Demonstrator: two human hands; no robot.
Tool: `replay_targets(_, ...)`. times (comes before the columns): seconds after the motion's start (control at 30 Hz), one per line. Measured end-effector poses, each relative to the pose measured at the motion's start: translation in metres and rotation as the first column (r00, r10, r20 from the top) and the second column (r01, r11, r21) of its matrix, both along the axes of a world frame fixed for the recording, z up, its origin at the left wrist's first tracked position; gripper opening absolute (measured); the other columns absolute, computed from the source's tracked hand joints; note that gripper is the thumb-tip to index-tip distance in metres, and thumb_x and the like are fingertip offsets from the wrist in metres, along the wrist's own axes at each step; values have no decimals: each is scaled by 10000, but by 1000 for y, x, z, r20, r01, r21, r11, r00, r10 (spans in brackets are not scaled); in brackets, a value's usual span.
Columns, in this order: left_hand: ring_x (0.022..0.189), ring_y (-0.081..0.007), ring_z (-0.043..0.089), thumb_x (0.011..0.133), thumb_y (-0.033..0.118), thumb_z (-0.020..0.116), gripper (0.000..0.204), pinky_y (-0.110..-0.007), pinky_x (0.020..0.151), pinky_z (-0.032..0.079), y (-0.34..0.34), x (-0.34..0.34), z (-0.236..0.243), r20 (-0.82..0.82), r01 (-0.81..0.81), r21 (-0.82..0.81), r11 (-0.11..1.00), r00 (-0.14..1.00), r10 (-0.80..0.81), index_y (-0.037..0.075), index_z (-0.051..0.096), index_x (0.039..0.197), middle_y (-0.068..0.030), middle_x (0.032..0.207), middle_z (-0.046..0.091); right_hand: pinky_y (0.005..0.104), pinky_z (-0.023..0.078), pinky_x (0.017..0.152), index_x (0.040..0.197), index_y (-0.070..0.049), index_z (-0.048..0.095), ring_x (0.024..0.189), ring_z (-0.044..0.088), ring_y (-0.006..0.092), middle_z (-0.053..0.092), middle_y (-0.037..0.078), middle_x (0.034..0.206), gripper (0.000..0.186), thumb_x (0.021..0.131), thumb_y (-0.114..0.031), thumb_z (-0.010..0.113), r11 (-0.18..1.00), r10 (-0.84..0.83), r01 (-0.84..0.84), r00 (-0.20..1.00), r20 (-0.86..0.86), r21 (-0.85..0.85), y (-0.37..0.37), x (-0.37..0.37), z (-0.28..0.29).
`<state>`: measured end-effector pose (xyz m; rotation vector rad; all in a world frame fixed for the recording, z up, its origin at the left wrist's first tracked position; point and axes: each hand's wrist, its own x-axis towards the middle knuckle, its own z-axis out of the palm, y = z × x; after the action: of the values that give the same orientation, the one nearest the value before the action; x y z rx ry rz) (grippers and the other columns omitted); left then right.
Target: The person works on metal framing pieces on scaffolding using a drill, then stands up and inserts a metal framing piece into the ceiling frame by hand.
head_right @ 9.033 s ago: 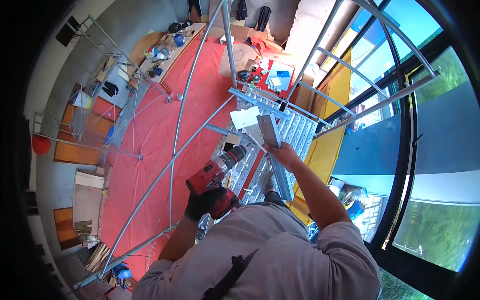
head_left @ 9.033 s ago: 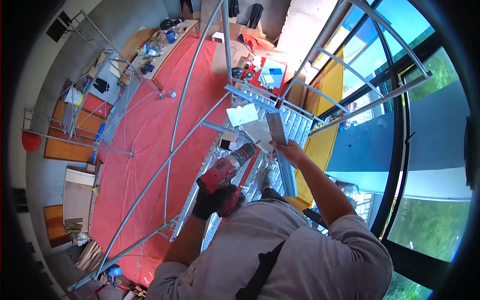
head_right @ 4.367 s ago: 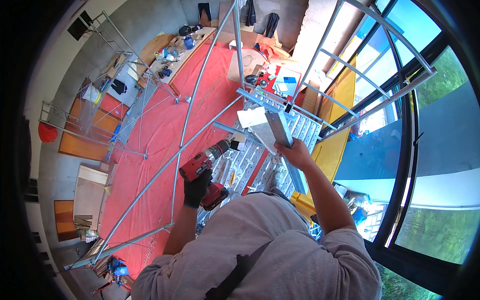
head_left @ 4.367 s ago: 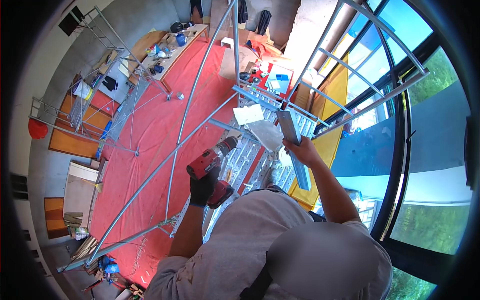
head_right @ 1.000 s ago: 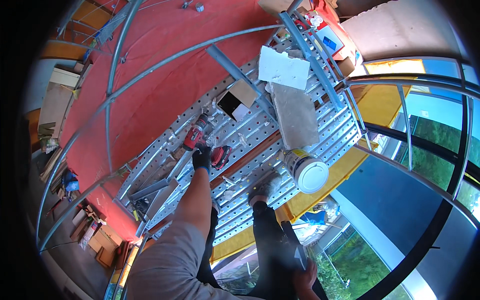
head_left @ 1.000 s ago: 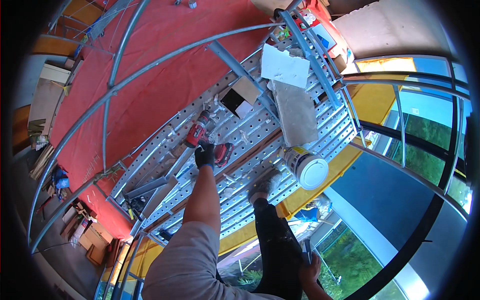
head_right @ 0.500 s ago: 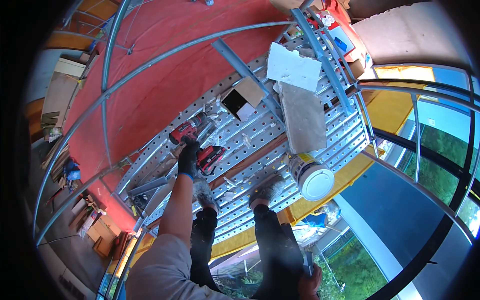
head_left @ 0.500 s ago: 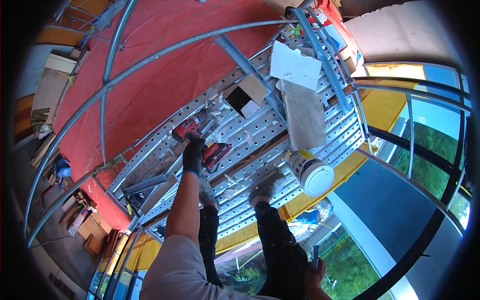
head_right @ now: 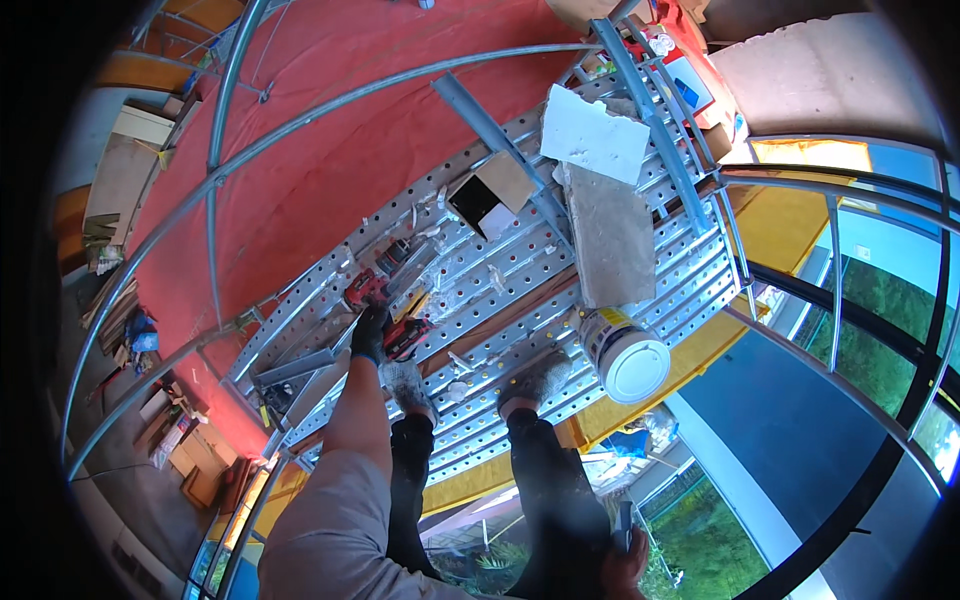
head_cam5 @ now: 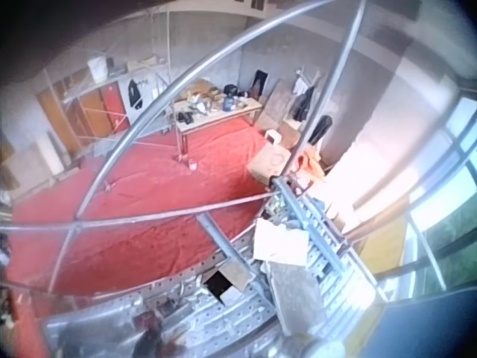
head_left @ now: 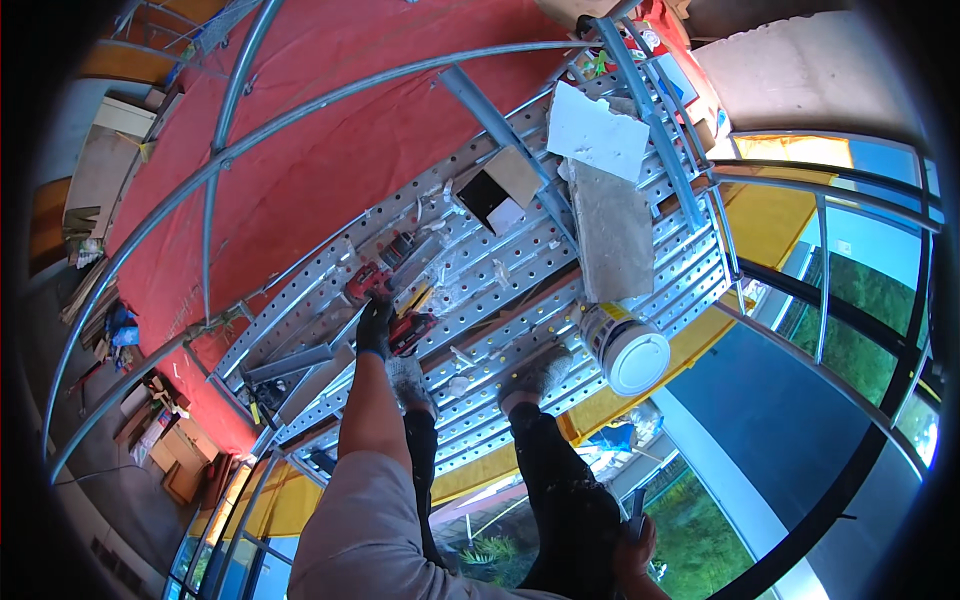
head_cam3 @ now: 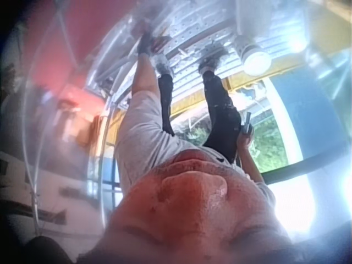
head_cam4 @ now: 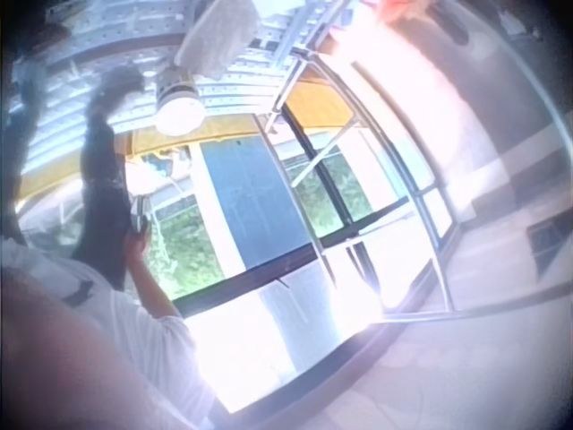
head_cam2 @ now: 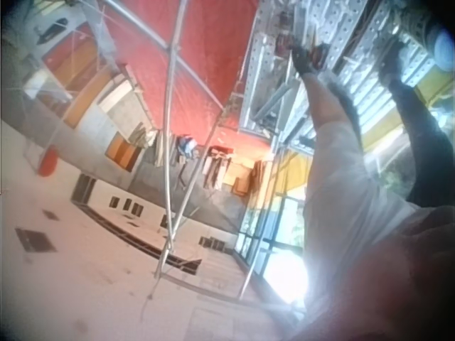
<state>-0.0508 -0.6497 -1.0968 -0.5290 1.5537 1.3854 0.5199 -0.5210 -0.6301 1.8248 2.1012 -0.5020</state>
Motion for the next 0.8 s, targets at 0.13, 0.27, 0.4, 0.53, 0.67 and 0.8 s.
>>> replay_targets(0.13, 822, -138, 639, 886, 343, 797, 425, -308, 720, 520, 24, 24, 15, -216, 96, -296, 950, 962, -165, 74, 662, 1186, -37, 974, 685, 547, 491, 852, 1211, 49, 565, 987, 604, 455, 618, 233, 1047, 404, 853, -89, 692, 1000, 11, -11, 998, 56, -10, 3, 4, 4)
replay_targets(0.27, 965, -181, 687, 883, 338, 781, 510, -334, 804, 540, 30, 7, 47, -167, 181, -382, 906, 951, -260, 52, 641, 1282, -81, 1109, 716, 542, 491, 865, 1236, 35, 561, 1011, 602, 456, 618, 232, 1070, 423, 863, -115, 694, 998, -24, 26, 999, 42, -49, 4, 1, -1)
replay_targets(0.4, 1128, -330, 678, 893, 441, 732, 616, -418, 950, 528, 19, 11, 102, -259, 341, -602, 722, 772, -580, 27, 610, 1334, -179, 1221, 706, 540, 489, 862, 1195, 12, 584, 1005, 606, 454, 620, 225, 1066, 358, 891, -161, 660, 997, -31, 27, 998, -59, -74, 11, -20, 10)
replay_targets(0.53, 1312, -421, 556, 894, 610, 663, 796, -471, 1095, 454, -24, 14, 191, -62, 686, -687, 240, 274, -960, -12, 571, 1383, -270, 1391, 597, 542, 501, 906, 1199, -53, 643, 1061, 623, 434, 654, 212, 1110, 353, 879, -199, 675, 990, -54, 41, 995, -88, -136, 5, -41, 20)
replay_targets(0.67, 1258, -405, 607, 923, 545, 633, 642, -466, 1070, 477, 3, 71, 338, -202, 852, -496, 170, 77, -976, 47, 642, 1327, -239, 1344, 642, 519, 525, 936, 1196, -87, 682, 1068, 658, 406, 681, 194, 1099, 357, 854, -191, 683, 963, 12, -4, 1000, 27, -270, 19, -64, 62)
replay_targets(0.8, 1234, -355, 640, 857, 506, 727, 686, -443, 1044, 504, 3, 75, 463, -364, 914, -320, 249, 124, -923, 97, 599, 1393, -185, 1347, 659, 511, 539, 926, 1203, -103, 690, 1081, 661, 392, 693, 182, 1106, 372, 852, -225, 686, 975, 105, -129, 985, -134, -182, 29, -132, 136)
